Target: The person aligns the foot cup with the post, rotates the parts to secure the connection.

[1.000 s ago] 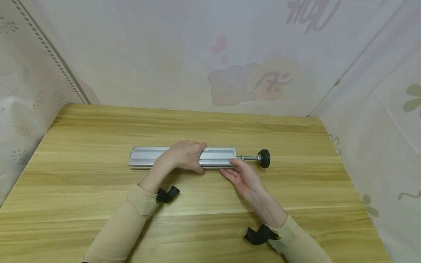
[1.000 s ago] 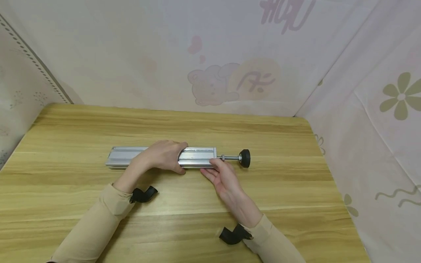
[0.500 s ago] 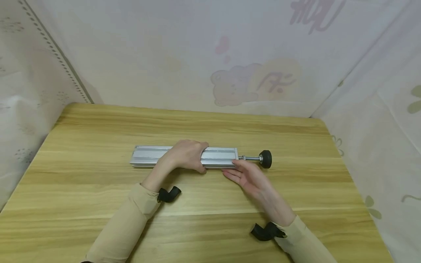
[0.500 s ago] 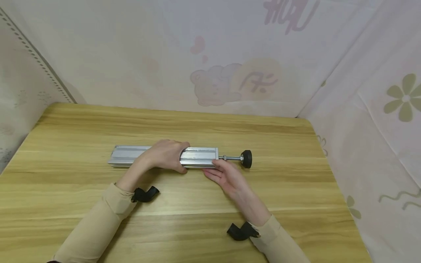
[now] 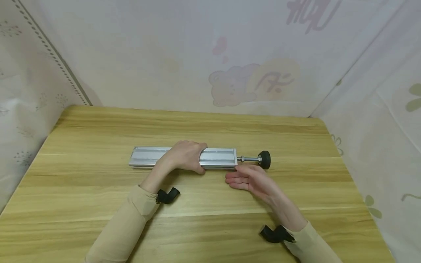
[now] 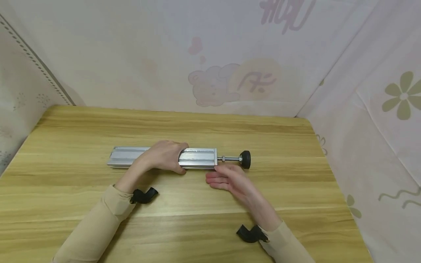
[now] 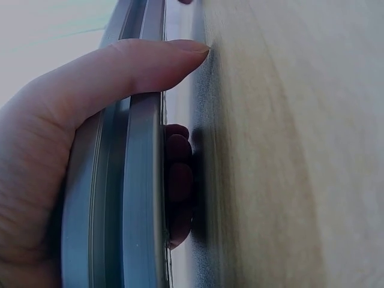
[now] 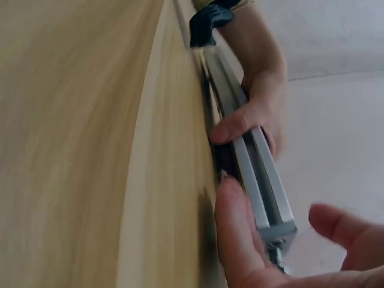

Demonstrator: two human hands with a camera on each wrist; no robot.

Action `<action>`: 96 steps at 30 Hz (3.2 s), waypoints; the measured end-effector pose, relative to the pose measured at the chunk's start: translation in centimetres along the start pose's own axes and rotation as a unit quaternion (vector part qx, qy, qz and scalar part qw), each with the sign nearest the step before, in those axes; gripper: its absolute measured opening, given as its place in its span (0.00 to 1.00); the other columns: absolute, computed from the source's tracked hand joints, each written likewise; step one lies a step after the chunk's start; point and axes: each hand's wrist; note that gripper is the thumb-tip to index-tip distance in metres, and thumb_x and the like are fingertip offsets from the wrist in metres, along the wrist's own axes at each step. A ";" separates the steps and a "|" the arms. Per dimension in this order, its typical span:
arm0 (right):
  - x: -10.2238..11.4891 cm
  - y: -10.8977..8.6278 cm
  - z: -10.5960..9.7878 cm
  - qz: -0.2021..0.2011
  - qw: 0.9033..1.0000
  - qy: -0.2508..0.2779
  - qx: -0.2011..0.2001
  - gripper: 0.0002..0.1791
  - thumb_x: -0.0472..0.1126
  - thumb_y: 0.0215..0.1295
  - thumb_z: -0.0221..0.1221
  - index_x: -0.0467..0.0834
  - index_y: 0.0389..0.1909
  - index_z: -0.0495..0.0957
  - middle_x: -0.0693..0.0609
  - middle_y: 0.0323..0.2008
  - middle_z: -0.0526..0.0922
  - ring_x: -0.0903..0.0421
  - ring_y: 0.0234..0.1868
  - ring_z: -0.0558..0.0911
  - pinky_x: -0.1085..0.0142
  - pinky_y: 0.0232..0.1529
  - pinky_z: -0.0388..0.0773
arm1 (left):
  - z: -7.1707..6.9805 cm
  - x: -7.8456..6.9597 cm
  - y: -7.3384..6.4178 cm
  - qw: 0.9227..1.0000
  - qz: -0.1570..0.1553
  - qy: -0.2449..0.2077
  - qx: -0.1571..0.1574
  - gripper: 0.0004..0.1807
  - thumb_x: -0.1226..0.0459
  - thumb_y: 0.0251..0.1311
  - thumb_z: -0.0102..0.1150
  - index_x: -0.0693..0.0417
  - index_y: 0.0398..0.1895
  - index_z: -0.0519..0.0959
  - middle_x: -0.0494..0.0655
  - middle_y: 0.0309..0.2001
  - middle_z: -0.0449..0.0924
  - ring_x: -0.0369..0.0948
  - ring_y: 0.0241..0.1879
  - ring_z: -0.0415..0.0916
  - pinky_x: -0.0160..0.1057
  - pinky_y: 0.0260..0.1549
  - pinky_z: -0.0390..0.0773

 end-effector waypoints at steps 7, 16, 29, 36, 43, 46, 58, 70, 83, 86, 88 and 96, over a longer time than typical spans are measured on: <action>1.5 -2.0 -1.0 -0.063 0.973 -0.219 -0.030 0.30 0.43 0.75 0.58 0.25 0.67 0.68 0.34 0.47 0.88 0.52 0.44 0.90 0.60 0.47 0.87 | -0.1 0.0 0.1 1.000 -0.003 -0.001 0.001 0.29 0.46 0.38 0.74 0.46 0.43 0.75 0.40 0.34 0.83 0.40 0.33 0.78 0.46 0.37 0.78; 4.8 -4.7 -3.3 -0.224 0.845 -0.442 -0.200 0.18 0.40 0.68 0.66 0.37 0.55 0.81 0.42 0.43 0.89 0.64 0.40 0.84 0.72 0.42 0.81 | -0.2 0.1 0.1 1.000 -0.001 -0.003 0.005 0.29 0.46 0.39 0.74 0.47 0.44 0.76 0.40 0.33 0.82 0.40 0.33 0.77 0.46 0.37 0.78; 5.2 -4.0 -8.4 -0.284 0.805 -0.503 -0.136 0.36 0.38 0.57 0.74 0.45 0.67 0.74 0.45 0.64 0.79 0.42 0.63 0.79 0.49 0.64 0.75 | -0.2 0.0 0.0 1.000 -0.007 -0.005 0.007 0.29 0.46 0.39 0.74 0.46 0.44 0.76 0.40 0.34 0.83 0.41 0.34 0.78 0.47 0.38 0.79; 4.5 -2.4 -10.3 -0.246 0.841 -0.476 -0.069 0.44 0.35 0.52 0.76 0.41 0.70 0.68 0.39 0.68 0.75 0.44 0.67 0.74 0.45 0.67 0.73 | -0.1 0.0 0.1 1.000 -0.006 -0.002 0.005 0.28 0.46 0.39 0.74 0.46 0.43 0.76 0.40 0.34 0.83 0.41 0.34 0.78 0.46 0.37 0.78; 3.7 -1.5 -10.8 -0.235 0.848 -0.470 -0.066 0.41 0.34 0.51 0.77 0.43 0.67 0.70 0.42 0.64 0.78 0.41 0.63 0.79 0.46 0.64 0.77 | -0.1 0.0 0.0 1.000 -0.010 -0.004 0.007 0.28 0.46 0.40 0.74 0.47 0.43 0.76 0.40 0.33 0.82 0.42 0.34 0.78 0.47 0.37 0.79; 3.6 -1.4 -10.9 -0.228 0.854 -0.462 -0.070 0.39 0.34 0.51 0.77 0.42 0.65 0.70 0.41 0.62 0.79 0.39 0.62 0.81 0.46 0.63 0.78 | -0.1 0.1 0.1 1.000 -0.010 -0.002 0.009 0.29 0.46 0.40 0.74 0.47 0.44 0.76 0.40 0.33 0.82 0.41 0.34 0.78 0.47 0.37 0.79; 3.3 -1.4 -11.4 -0.216 0.896 -0.383 -0.059 0.34 0.32 0.58 0.72 0.36 0.65 0.71 0.34 0.63 0.77 0.65 0.56 0.83 0.74 0.56 0.79 | -0.2 -0.1 0.1 1.000 -0.006 -0.003 0.008 0.28 0.46 0.40 0.74 0.47 0.43 0.76 0.40 0.31 0.81 0.41 0.32 0.77 0.46 0.37 0.79; 3.6 -1.4 -11.5 -0.192 0.877 -0.438 -0.054 0.28 0.41 0.74 0.59 0.40 0.72 0.69 0.39 0.66 0.77 0.71 0.57 0.77 0.78 0.54 0.74 | -0.2 -0.1 0.1 1.000 -0.009 0.004 0.005 0.28 0.46 0.39 0.73 0.47 0.43 0.75 0.40 0.33 0.82 0.41 0.33 0.78 0.47 0.38 0.79; 3.5 -1.5 -11.5 -0.183 0.877 -0.441 -0.050 0.34 0.44 0.72 0.62 0.43 0.76 0.64 0.41 0.73 0.70 0.47 0.66 0.75 0.78 0.58 0.73 | -0.2 -0.2 0.0 1.000 -0.007 0.000 0.007 0.27 0.47 0.40 0.73 0.47 0.41 0.75 0.40 0.30 0.80 0.41 0.31 0.76 0.46 0.37 0.78; 3.4 -1.5 -11.6 -0.191 0.884 -0.424 -0.046 0.42 0.40 0.62 0.71 0.43 0.75 0.62 0.41 0.72 0.71 0.44 0.64 0.77 0.73 0.59 0.76 | -0.2 -0.2 0.0 1.000 -0.007 -0.001 0.007 0.27 0.47 0.40 0.73 0.47 0.41 0.75 0.40 0.30 0.80 0.41 0.31 0.75 0.45 0.35 0.77; 3.4 -1.5 -11.5 -0.194 0.887 -0.417 -0.046 0.45 0.37 0.57 0.74 0.43 0.73 0.63 0.41 0.70 0.71 0.42 0.63 0.78 0.69 0.59 0.78 | -0.2 -0.2 0.0 1.000 -0.007 -0.001 0.008 0.27 0.47 0.40 0.73 0.47 0.41 0.75 0.40 0.30 0.80 0.40 0.31 0.75 0.45 0.35 0.77; 3.2 -1.3 -11.1 -0.199 0.888 -0.410 -0.063 0.38 0.33 0.54 0.75 0.41 0.64 0.68 0.38 0.62 0.75 0.37 0.60 0.81 0.65 0.56 0.81 | -0.3 -0.1 0.0 1.000 -0.007 0.000 0.013 0.27 0.46 0.40 0.73 0.46 0.42 0.74 0.39 0.29 0.80 0.40 0.29 0.73 0.42 0.31 0.74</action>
Point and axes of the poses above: each hand's wrist, its own y-axis towards the middle knuckle, its own z-axis out of the palm, x = y × z
